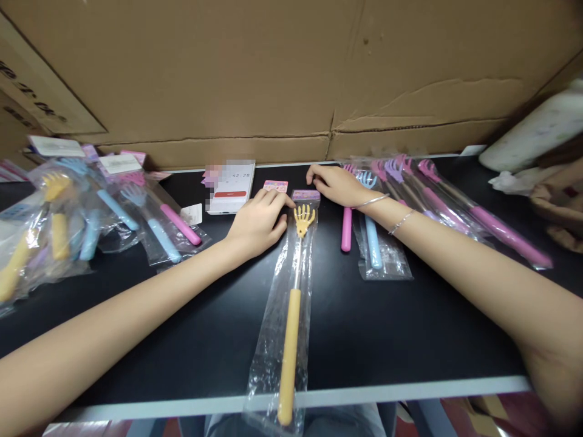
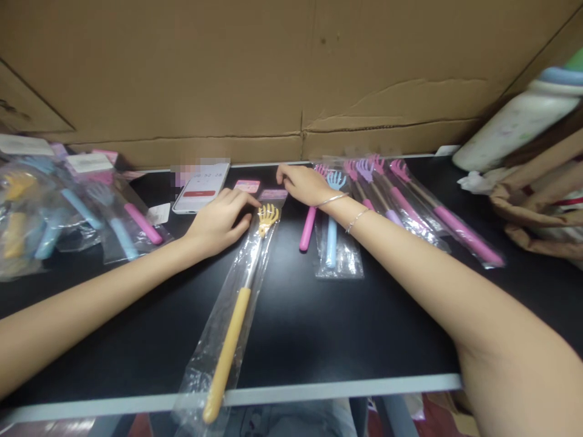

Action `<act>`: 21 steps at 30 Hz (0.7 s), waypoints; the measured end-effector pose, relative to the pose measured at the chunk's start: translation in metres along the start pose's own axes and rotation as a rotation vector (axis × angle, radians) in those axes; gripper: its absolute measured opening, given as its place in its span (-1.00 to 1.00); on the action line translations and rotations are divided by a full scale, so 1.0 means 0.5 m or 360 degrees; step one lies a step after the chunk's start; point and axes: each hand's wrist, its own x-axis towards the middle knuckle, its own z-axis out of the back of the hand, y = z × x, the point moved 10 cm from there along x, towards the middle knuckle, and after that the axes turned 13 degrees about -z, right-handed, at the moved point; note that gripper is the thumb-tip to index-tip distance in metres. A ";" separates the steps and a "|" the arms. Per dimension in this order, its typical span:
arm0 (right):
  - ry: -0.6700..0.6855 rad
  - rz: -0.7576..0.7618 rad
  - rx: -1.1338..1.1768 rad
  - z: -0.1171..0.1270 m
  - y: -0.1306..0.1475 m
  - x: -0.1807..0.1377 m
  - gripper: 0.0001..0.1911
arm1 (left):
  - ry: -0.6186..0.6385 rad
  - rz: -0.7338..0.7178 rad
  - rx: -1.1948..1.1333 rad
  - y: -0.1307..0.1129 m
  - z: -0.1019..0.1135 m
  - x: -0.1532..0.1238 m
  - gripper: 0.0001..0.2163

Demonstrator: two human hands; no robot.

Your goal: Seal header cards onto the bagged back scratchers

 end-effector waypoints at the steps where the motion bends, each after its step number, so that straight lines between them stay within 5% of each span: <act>1: -0.0001 -0.0003 -0.0004 0.000 0.000 0.000 -0.64 | 0.0002 -0.0003 0.0000 0.000 0.000 0.000 -0.75; 21: 0.0003 -0.0030 -0.0017 0.001 0.000 0.000 -0.62 | -0.0065 -0.0040 -0.0035 0.000 0.003 -0.002 -0.76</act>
